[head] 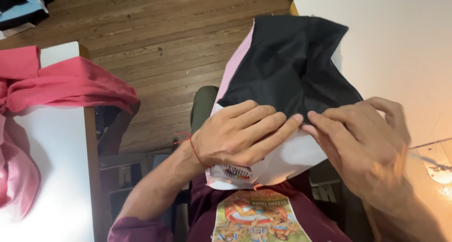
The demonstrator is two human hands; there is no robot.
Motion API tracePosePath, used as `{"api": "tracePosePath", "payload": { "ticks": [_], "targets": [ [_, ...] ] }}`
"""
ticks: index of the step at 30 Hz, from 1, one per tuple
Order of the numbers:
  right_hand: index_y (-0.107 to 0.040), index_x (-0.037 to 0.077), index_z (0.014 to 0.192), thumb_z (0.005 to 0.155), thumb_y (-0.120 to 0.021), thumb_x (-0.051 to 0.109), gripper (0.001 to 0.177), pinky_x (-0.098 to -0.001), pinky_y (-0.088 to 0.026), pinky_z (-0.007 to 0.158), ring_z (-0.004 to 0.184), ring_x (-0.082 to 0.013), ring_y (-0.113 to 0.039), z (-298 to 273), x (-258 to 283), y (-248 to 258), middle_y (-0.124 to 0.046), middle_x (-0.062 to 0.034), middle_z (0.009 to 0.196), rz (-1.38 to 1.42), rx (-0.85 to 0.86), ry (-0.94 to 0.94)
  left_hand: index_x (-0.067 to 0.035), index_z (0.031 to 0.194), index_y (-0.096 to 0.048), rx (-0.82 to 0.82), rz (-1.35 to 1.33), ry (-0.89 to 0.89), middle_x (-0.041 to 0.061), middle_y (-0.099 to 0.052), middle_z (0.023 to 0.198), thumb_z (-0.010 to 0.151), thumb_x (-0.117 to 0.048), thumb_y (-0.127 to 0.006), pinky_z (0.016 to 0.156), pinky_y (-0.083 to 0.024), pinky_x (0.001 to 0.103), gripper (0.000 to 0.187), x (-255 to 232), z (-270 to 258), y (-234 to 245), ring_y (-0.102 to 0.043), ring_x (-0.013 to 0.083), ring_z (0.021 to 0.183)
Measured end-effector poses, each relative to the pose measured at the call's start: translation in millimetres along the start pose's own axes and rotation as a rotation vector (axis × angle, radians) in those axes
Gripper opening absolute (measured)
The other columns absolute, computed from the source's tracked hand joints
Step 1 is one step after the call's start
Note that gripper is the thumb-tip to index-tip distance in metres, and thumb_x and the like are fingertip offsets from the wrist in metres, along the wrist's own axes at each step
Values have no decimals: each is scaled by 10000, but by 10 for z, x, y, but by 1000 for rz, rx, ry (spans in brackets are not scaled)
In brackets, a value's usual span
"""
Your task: Inspecting and turning fabric bags inside out.
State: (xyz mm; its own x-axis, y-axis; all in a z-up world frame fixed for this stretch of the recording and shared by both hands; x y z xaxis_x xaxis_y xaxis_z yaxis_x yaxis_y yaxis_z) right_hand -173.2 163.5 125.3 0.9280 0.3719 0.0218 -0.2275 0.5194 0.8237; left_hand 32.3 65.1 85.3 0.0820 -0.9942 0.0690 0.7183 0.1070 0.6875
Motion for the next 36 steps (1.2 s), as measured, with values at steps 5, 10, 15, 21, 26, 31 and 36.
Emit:
{"api": "tracePosePath", "payload": {
  "ticks": [5, 10, 15, 21, 26, 31, 36],
  "targets": [
    [-757, 74, 949, 785, -886, 154, 223, -371, -446, 779, 751, -178, -624, -187, -351, -211, -675, -15, 816, 281, -9, 10, 35, 1248, -719, 25, 6, -58, 42, -670, 987, 884, -103, -736, 771, -497, 312, 389, 84, 22, 76, -642, 159, 871],
    [-751, 101, 905, 773, -853, 193, 191, -315, -427, 741, 711, -140, -614, -52, -571, -299, -672, 13, 788, 601, 18, -1, 7, 1135, -734, -126, -54, -98, 31, -646, 918, 926, -121, -790, 840, -548, 349, 251, 26, 32, 4, -668, 164, 875],
    [-708, 77, 875, 825, -813, 203, 171, -338, -408, 758, 630, -118, -549, 89, -609, -383, -688, 12, 785, 794, 8, 64, -44, 1062, -719, -295, -373, 119, 39, -663, 935, 887, -121, -810, 812, -528, 366, 211, 161, -12, -193, -682, 203, 875],
    [-715, 69, 823, 813, -833, 240, 207, -361, -394, 711, 571, -161, -486, 171, -659, -429, -646, 5, 705, 565, 36, 203, -81, 1068, -740, -80, 72, -74, -1, -673, 940, 887, -152, -810, 609, -409, 278, 207, 342, -61, 73, -578, 115, 715],
    [-712, 87, 853, 844, -802, 269, 203, -333, -424, 725, 586, -138, -506, 215, -872, -536, -615, 25, 706, 569, 12, 192, -105, 956, -677, -1, 107, 10, -4, -603, 856, 966, -304, -779, 648, -445, 333, 224, 515, 23, 238, -581, 149, 724],
    [-689, 81, 865, 822, -791, 340, 282, -297, -405, 609, 588, -145, -524, 238, -976, -499, -584, 12, 694, 604, -16, 199, -62, 885, -639, 44, -67, 126, 45, -620, 878, 879, -355, -739, 853, -563, 436, 309, 790, -242, 220, -643, 265, 916],
    [-692, 26, 832, 794, -850, 241, 269, -362, -378, 493, 539, -227, -531, 219, -874, -532, -542, -74, 614, 415, 69, 245, -55, 823, -648, 106, -114, 320, 67, -538, 782, 841, -295, -897, 666, -471, 405, 346, 845, -666, 221, -572, 243, 789]
  ]
}}
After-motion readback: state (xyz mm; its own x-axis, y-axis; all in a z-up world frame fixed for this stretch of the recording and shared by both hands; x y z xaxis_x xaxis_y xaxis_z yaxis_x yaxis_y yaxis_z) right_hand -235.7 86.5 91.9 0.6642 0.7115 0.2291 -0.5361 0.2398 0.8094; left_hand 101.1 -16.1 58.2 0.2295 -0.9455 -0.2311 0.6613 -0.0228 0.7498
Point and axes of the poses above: each hand's wrist, its own z-axis towards the middle knuckle, its own y-axis out of the back of the hand, x = y × z, the point moved 1 cm from there along z, towards the middle knuckle
